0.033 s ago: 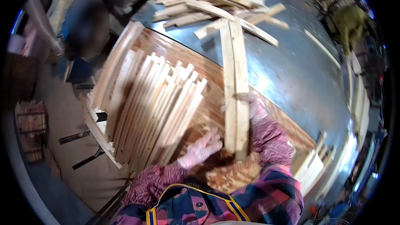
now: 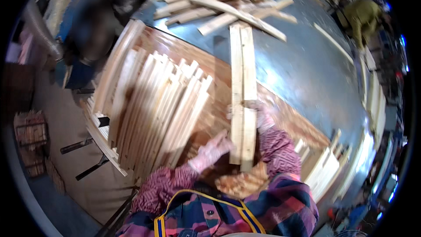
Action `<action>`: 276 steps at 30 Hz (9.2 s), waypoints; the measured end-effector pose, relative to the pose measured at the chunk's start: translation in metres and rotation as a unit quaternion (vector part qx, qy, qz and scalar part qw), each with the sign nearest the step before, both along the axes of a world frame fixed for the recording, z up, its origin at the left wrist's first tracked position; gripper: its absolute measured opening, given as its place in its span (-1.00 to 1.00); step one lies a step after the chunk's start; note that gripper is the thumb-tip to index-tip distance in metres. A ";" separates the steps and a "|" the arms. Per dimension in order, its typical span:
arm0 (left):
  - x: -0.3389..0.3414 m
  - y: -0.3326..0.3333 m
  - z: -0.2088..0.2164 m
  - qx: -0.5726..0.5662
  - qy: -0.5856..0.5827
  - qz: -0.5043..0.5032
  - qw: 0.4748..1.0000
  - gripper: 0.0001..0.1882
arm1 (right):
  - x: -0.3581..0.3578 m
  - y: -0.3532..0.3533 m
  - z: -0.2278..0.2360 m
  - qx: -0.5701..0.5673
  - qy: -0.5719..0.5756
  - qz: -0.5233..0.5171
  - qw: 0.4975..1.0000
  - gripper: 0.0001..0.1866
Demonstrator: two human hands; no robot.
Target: The person repeatedly picks up thin wooden strips from a pile on a workbench and arranges them into a neat stack. The person wears patterned gloves and a plaid shirt while performing the task in a workshop environment.
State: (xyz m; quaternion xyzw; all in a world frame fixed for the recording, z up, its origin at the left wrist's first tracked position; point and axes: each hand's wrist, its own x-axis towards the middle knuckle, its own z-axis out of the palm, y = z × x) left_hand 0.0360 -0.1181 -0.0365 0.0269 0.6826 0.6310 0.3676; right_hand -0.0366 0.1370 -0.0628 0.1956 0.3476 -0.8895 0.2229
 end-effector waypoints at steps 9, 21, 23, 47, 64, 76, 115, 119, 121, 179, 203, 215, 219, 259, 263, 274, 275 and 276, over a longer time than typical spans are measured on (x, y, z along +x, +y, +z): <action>0.059 -0.052 -0.026 -0.414 0.133 -0.216 0.874 -0.27 | 0.178 -0.058 0.013 0.058 -0.115 -0.231 0.964 -0.57; 0.041 -0.160 0.098 -0.087 0.089 -0.046 0.991 -0.01 | 0.105 -0.281 0.120 0.287 0.112 -0.192 0.932 -0.33; 0.034 -0.237 0.075 0.102 0.005 0.076 0.992 -0.35 | 0.090 -0.341 0.138 0.335 0.169 -0.099 0.922 -0.23; -0.043 -0.713 -0.262 -0.434 -0.176 0.419 0.778 -0.30 | 0.124 -0.541 0.035 0.407 0.138 0.016 0.903 -0.43; -0.104 -0.720 -0.286 -0.605 -0.087 -0.255 0.749 -0.47 | 0.110 -0.569 0.059 0.456 0.145 0.016 0.878 -0.47; -0.096 -0.725 -0.274 -0.220 -0.166 0.533 0.800 -0.49 | 0.103 -0.568 0.057 0.452 0.153 0.035 0.878 -0.47; 0.033 -0.311 0.015 0.088 0.220 0.092 0.967 -0.42 | 0.216 -0.281 -0.042 0.469 -0.099 -0.131 0.868 -0.49; 0.038 -0.136 -0.021 0.046 -0.025 -0.047 0.998 -0.16 | 0.193 -0.268 0.043 0.516 -0.131 0.128 0.837 -0.59; 0.012 -0.062 0.005 -0.221 -0.028 -0.189 0.956 -0.08 | 0.211 -0.221 0.008 0.472 0.010 0.088 0.877 -0.60; 0.142 -0.105 -0.042 -0.126 0.215 -0.112 0.962 -0.19 | 0.294 -0.164 0.028 -0.022 -0.014 -0.325 0.945 -0.25; -0.029 -0.043 0.101 -0.078 0.845 -0.202 0.488 -0.35 | 0.287 -0.148 0.092 0.029 0.000 -0.068 0.997 -0.35; -0.025 -0.115 0.071 -0.257 0.303 -0.045 0.917 -0.46 | 0.236 -0.098 0.005 -0.006 -0.078 -0.274 0.959 -0.19; 0.016 -0.134 0.022 -0.273 0.279 0.054 0.919 -0.39 | 0.212 -0.136 -0.001 0.268 -0.177 -0.265 0.909 -0.53; 0.020 0.061 0.023 0.016 -0.138 0.088 0.986 -0.32 | 0.234 -0.081 -0.004 0.202 -0.087 -0.233 0.947 -0.68; 0.040 0.005 -0.018 0.111 -0.236 0.147 0.954 -0.30 | 0.238 -0.099 0.027 0.077 -0.127 -0.231 0.962 -0.73; 0.067 -0.033 -0.016 0.025 -0.284 0.075 0.956 -0.22 | 0.303 -0.145 0.061 0.189 -0.140 -0.258 0.937 -0.76; 0.065 -0.032 -0.024 0.080 -0.292 0.063 0.951 -0.23 | 0.313 -0.143 0.074 0.202 -0.128 -0.254 0.937 -0.72; 0.068 -0.035 -0.032 0.116 -0.292 0.053 0.948 -0.25 | 0.324 -0.140 0.085 0.328 -0.175 -0.232 0.899 -0.69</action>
